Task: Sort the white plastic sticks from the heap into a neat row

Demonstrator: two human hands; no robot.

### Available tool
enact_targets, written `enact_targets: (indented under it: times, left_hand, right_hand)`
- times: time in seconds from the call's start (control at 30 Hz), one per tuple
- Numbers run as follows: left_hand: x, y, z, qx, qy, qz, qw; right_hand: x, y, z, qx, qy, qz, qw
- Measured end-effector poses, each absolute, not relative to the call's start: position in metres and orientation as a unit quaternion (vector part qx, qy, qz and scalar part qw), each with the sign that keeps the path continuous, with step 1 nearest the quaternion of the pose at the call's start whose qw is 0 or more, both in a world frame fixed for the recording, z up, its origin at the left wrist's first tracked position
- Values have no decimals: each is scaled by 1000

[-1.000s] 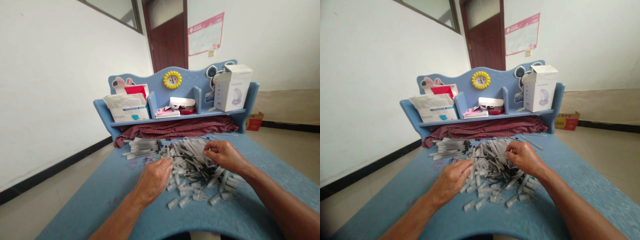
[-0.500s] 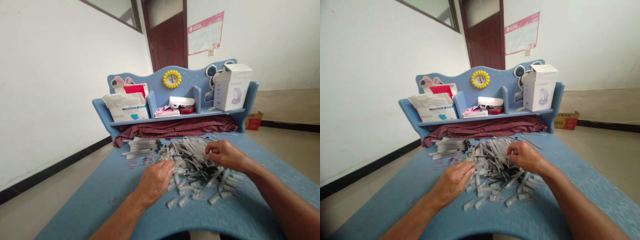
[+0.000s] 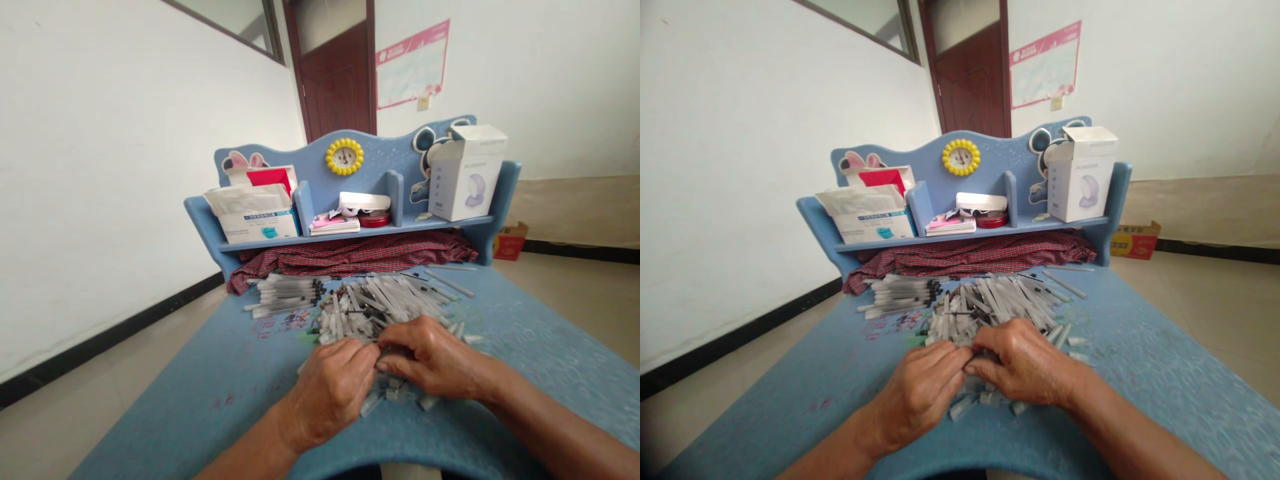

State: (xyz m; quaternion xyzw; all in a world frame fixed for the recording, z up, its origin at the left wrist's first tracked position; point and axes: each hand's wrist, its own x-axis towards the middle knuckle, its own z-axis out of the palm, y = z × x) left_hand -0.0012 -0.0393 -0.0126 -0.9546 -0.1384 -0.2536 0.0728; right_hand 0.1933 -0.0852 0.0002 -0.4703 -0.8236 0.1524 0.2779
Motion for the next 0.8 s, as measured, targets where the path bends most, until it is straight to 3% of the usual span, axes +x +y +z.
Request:
enact_targets:
  times: [0.43, 0.8]
  left_hand:
    - [-12, -23, -15, -944, -198, -251, 81]
    - [-19, -20, -13, -951, -201, -227, 56]
  right_hand:
    - [208, -76, 8, -517, -755, 213, 341]
    - [210, -89, 29, -566, -749, 208, 273]
